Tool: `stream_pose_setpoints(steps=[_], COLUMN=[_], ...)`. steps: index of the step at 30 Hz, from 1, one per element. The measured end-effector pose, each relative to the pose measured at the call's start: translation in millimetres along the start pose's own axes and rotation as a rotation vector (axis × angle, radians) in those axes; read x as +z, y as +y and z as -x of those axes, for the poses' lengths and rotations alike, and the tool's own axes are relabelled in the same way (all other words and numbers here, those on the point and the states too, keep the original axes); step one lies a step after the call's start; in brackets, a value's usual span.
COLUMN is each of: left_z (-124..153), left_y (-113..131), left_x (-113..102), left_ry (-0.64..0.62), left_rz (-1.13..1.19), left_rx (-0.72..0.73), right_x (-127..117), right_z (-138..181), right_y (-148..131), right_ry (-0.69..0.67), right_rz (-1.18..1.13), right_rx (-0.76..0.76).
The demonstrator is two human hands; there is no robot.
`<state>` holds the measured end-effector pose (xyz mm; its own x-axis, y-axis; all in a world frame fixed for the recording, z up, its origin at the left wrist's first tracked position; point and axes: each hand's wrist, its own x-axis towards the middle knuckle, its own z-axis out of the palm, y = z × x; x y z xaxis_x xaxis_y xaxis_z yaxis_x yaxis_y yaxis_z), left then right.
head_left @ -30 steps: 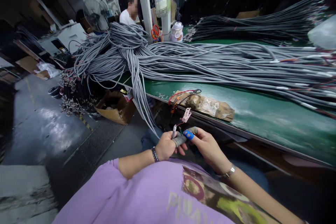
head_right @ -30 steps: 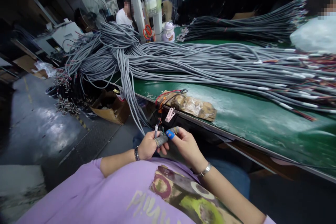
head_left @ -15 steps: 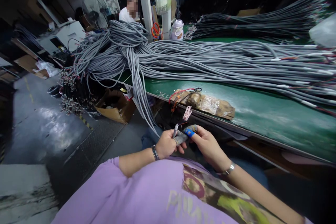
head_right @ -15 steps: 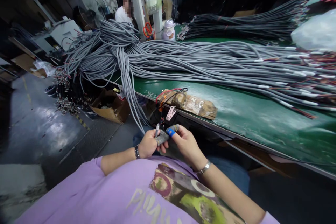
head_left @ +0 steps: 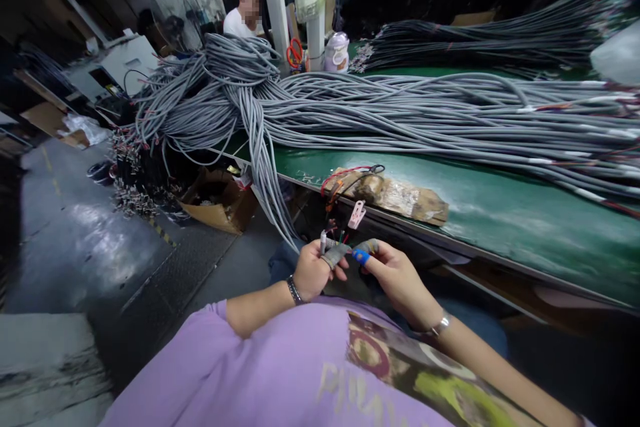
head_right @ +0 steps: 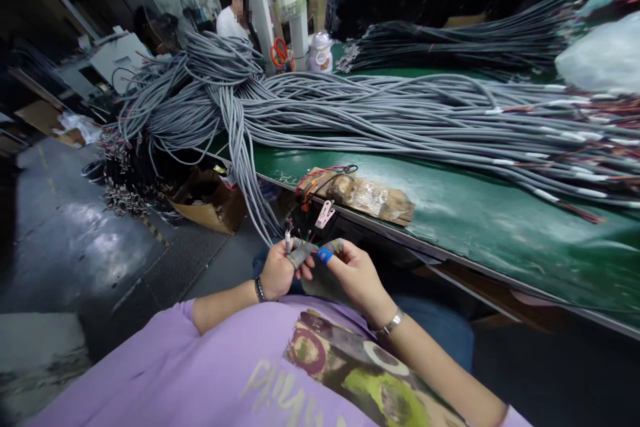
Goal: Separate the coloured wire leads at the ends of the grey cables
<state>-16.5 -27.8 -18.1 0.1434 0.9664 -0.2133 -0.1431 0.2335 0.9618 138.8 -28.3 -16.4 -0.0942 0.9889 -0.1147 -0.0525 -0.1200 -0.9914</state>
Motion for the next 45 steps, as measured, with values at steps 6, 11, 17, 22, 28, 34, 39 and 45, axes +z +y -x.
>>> stream_pose_setpoints(steps=[6, 11, 17, 22, 28, 34, 39, 45], left_z=[-3, -4, -2, -2, -2, -3, -7, -18], left_y=[1, 4, 6, 1, 2, 9, 23, 42], left_x=[-3, -5, -3, -3, -2, -6, -11, -6], left_ry=[0.055, 0.034, -0.037, -0.102, -0.064, -0.085, -0.238, -0.346], left_rz=[0.066, 0.024, -0.042, -0.069, -0.069, 0.013, 0.100, 0.130], left_rx=[-0.002, -0.040, -0.061, -0.048, -0.052, -0.116, -0.221, -0.260], right_x=[4, -6, -5, 4, 10, -6, -16, -9], right_z=[4, -2, -11, -14, -12, -22, -38, -48], right_y=[-1, -1, -12, -15, -6, 1, -8, -19], right_ry=[-0.089, -0.144, -0.121, -0.099, 0.037, 0.142, -0.094, -0.088], right_rz=[-0.044, -0.156, -0.118, -0.049, -0.136, -0.410, -0.526, -0.291], right_rx=[0.074, 0.127, 0.094, 0.065, 0.088, 0.177, 0.400, 0.148])
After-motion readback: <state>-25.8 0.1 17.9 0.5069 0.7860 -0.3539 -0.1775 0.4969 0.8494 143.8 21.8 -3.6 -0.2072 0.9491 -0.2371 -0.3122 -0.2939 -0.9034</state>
